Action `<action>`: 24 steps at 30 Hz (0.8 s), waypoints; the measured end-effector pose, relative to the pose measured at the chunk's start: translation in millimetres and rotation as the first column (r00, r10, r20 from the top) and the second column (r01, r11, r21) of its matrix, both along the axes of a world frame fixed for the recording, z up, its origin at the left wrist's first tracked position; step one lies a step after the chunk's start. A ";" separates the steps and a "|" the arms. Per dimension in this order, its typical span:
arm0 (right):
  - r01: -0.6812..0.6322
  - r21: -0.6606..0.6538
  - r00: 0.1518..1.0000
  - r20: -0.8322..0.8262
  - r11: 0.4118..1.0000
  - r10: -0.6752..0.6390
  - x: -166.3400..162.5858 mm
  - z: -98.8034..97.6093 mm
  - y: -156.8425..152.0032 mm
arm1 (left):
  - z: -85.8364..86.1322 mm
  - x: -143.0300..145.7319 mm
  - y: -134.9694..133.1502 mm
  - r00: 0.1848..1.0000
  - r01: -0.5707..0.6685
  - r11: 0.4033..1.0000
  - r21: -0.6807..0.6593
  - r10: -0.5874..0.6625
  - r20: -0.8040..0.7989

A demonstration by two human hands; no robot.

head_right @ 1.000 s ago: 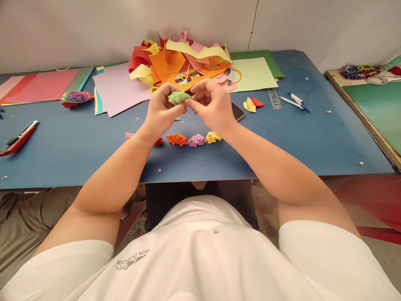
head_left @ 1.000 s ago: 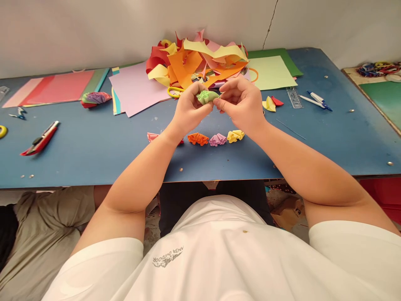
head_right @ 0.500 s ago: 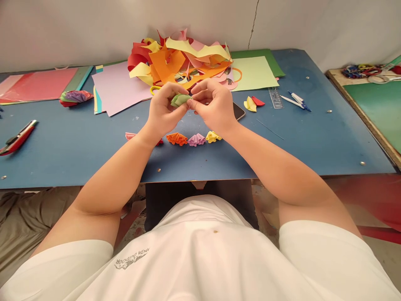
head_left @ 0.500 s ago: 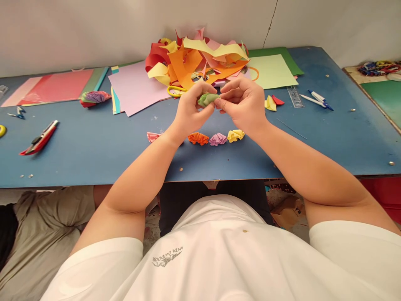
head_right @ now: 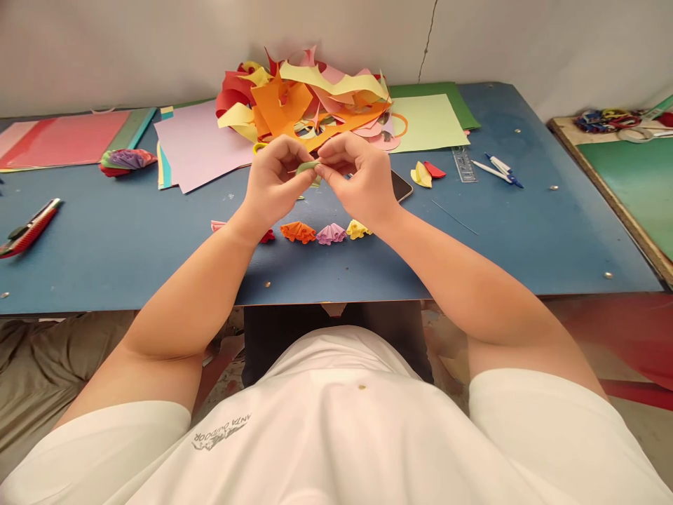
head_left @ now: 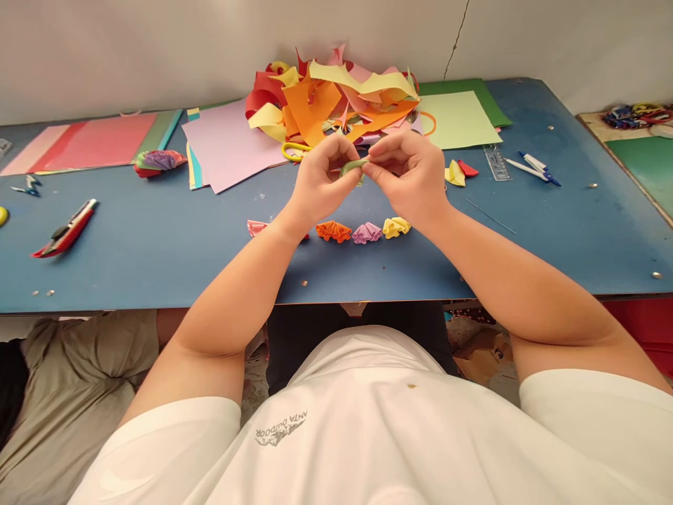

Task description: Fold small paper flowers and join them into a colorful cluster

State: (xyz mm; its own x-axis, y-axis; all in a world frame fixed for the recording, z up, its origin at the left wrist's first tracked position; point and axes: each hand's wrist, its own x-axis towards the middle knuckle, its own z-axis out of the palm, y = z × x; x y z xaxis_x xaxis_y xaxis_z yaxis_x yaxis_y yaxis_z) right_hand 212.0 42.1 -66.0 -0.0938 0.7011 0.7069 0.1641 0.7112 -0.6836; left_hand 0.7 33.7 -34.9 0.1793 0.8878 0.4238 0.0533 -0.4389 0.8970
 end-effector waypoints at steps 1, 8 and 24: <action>0.018 0.002 1.000 0.015 1.000 -0.018 0.0 2.3 -1.9 | 0.7 -0.8 0.1 1.000 0.008 1.000 0.003 -0.008 0.002; 0.067 0.051 0.990 0.117 0.996 -0.072 2.2 11.5 -7.5 | 13.3 -6.1 -6.1 1.000 0.029 1.000 -0.006 -0.029 0.010; -0.072 0.153 0.978 0.205 0.986 0.040 10.2 16.6 -2.0 | 28.8 -22.7 -6.0 0.955 0.294 0.913 -0.283 -0.272 0.115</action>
